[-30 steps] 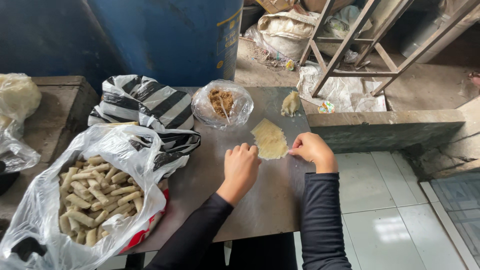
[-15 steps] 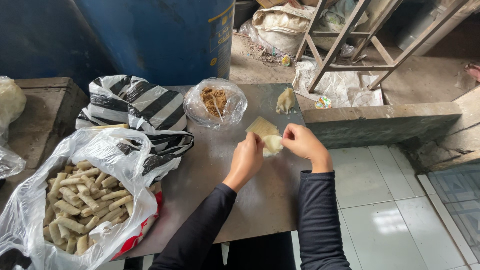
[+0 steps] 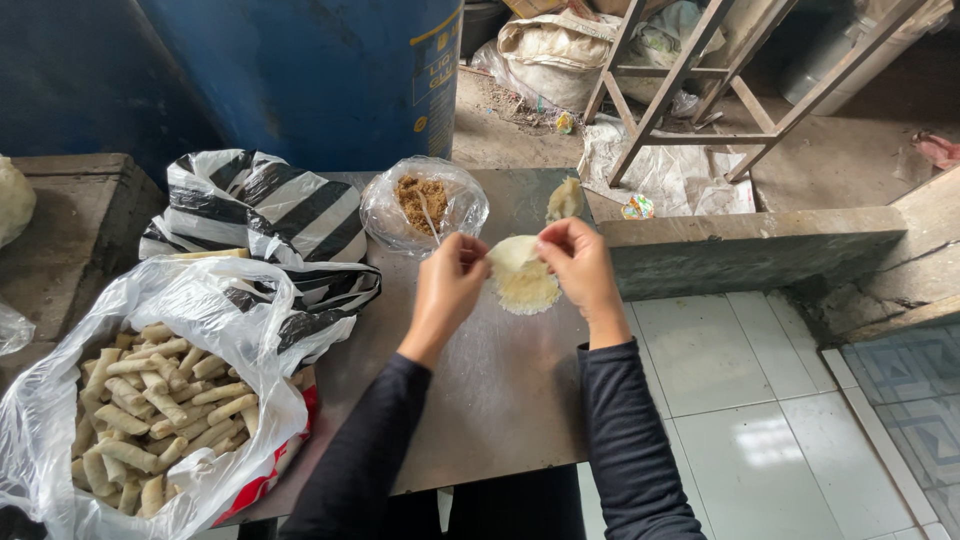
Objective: The person wraps portions of brown filling in thin square pastry sheets, folding each sheet around the filling by hand and placing the wrapped rolls into a plastic bag on the table. They repeat this wrapping cycle continuously, taking new sheets from a stack and adding finished rolls to the bag.
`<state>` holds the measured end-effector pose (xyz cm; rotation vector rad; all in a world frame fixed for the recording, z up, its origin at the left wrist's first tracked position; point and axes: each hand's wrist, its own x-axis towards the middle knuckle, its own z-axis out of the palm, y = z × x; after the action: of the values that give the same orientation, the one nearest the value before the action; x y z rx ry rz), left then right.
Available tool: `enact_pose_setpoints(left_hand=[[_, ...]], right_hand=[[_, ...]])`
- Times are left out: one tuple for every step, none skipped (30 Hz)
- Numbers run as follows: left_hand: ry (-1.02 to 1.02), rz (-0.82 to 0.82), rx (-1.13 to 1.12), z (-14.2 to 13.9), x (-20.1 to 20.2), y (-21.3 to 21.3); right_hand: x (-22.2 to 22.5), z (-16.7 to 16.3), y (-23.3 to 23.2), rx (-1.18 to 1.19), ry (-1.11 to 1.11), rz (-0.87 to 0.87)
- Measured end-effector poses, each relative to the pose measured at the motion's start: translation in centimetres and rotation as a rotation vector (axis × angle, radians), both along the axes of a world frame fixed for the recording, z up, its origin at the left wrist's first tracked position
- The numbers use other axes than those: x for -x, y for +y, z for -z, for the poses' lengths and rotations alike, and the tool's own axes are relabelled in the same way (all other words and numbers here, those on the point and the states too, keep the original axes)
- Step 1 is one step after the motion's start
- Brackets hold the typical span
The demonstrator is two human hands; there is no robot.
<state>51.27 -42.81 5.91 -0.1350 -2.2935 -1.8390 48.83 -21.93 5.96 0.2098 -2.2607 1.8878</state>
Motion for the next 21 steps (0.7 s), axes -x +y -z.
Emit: enact_pose_setpoints(left_hand=[[0.079, -0.026, 0.132, -0.2, -0.6, -1.5], [0.130, -0.067, 0.207, -0.2, -1.4, -2.8], [0.178, -0.109, 0.285, 0.0, -2.3, -4.1], [0.228, -0.149, 0.365, 0.2, -3.0, -5.2], [0.252, -0.152, 0.400, 0.5, -3.7, -5.9], [0.278, -0.156, 0.436, 0.9, -4.2, -6.6], [0.307, -0.161, 0.472, 1.2, -4.5, -7.2], [0.303, -0.148, 0.474, 1.6, -4.8, -7.6], [0.299, -0.134, 0.475, 2.0, -5.1, -7.9], [0.296, -0.121, 0.473, 2.4, -5.3, -8.2], [0.310, -0.127, 0.475, 2.8, -5.6, -8.5], [0.326, -0.131, 0.477, 3.2, -5.8, -8.6], [0.342, -0.135, 0.478, 3.6, -5.8, -8.8], [0.362, -0.139, 0.468, 3.9, -5.9, -8.9], [0.383, -0.142, 0.458, 4.2, -5.8, -8.9], [0.404, -0.146, 0.446, 4.4, -5.7, -9.0], [0.396, -0.151, 0.450, 4.6, -5.4, -8.9], [0.387, -0.155, 0.454, 4.7, -5.1, -8.9], [0.375, -0.161, 0.458, 4.9, -5.0, -8.9], [0.363, -0.139, 0.421, 5.1, -4.9, -9.0], [0.354, -0.116, 0.385, 5.2, -4.7, -9.1]], right_hand=[[-0.1, 0.1, -0.7, -0.053, 0.029, -0.031], [-0.4, 0.4, -1.6, -0.103, 0.056, -0.063], [-0.7, 0.8, -2.6, -0.151, 0.082, -0.097], [-0.9, 1.1, -3.6, -0.199, 0.062, -0.123], [-1.2, 1.5, -4.6, -0.248, 0.043, -0.148], [-1.5, 1.8, -5.4, -0.296, 0.027, -0.175], [-1.7, 2.0, -6.0, -0.344, 0.001, -0.204], [-2.0, 2.2, -6.4, -0.393, -0.028, -0.233], [-2.2, 2.4, -6.8, -0.442, -0.057, -0.261], [-2.4, 2.5, -7.1, -0.451, -0.067, -0.296], [-2.5, 2.4, -7.3, -0.461, -0.077, -0.331], [-2.5, 2.3, -7.4, -0.471, -0.087, -0.363], [-2.6, 2.0, -7.5, -0.512, -0.080, -0.367], [-2.7, 1.6, -7.5, -0.553, -0.076, -0.369], [-2.7, 1.2, -7.7, -0.595, -0.071, -0.369], [-2.8, 0.8, -8.1, -0.590, 0.008, -0.318], [-2.8, 0.2, -8.6, -0.585, 0.088, -0.267], [-2.7, -0.3, -9.1, -0.578, 0.168, -0.216], [-2.7, -0.9, -9.8, -0.589, 0.229, -0.191], [-2.5, -1.3, -10.5, -0.599, 0.290, -0.165], [-2.2, -1.8, -11.3, -0.607, 0.353, -0.137]])
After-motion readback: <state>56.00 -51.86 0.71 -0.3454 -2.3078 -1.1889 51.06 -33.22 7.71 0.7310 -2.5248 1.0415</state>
